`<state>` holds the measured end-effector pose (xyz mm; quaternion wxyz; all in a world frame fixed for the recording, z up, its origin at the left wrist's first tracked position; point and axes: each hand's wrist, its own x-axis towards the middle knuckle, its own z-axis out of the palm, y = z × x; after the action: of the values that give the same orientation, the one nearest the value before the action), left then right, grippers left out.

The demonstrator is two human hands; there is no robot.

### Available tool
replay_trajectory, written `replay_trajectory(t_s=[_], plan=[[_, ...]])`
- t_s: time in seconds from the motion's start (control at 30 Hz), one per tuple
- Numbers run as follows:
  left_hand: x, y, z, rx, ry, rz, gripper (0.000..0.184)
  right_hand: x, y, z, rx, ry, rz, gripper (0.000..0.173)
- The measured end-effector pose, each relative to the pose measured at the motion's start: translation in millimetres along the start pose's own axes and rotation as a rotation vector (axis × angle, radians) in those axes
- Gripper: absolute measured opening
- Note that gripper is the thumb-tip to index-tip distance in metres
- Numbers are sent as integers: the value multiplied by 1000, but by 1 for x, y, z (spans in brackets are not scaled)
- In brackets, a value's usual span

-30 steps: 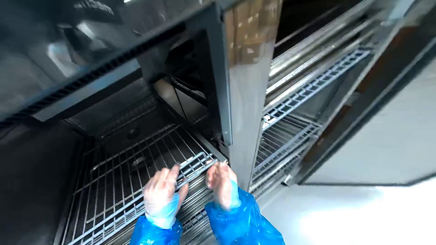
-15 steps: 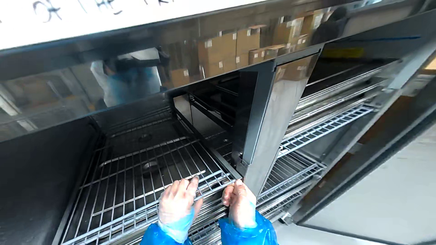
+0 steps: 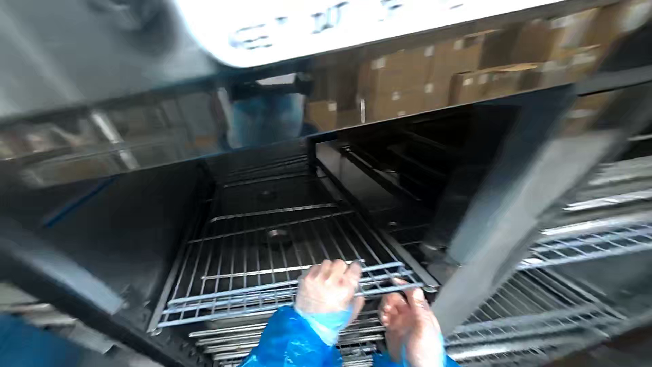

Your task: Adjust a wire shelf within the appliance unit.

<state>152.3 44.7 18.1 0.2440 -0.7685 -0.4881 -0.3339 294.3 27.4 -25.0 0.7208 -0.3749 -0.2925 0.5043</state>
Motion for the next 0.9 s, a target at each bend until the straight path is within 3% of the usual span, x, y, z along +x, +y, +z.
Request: replay_trajectory(t_s=[0.1, 0.27, 0.7, 0.83, 0.9], plan=[[1, -1, -4, 8, -50, 5, 49, -4, 2, 10, -37, 26, -15, 25], [6, -9, -4, -42, -120, -10, 46, -2, 1, 25, 6, 53, 19, 15], [1, -16, -26, -131, -275, 59, 51, -12, 10, -5, -136, -133, 88, 27], [1, -14, -31, -124, -246, 51, 55, -20, 13, 2, -160, -176, 131, 28], [-12, -13, -40, -182, -152, 28, 57, -23, 13, 3, -163, -175, 147, 29]])
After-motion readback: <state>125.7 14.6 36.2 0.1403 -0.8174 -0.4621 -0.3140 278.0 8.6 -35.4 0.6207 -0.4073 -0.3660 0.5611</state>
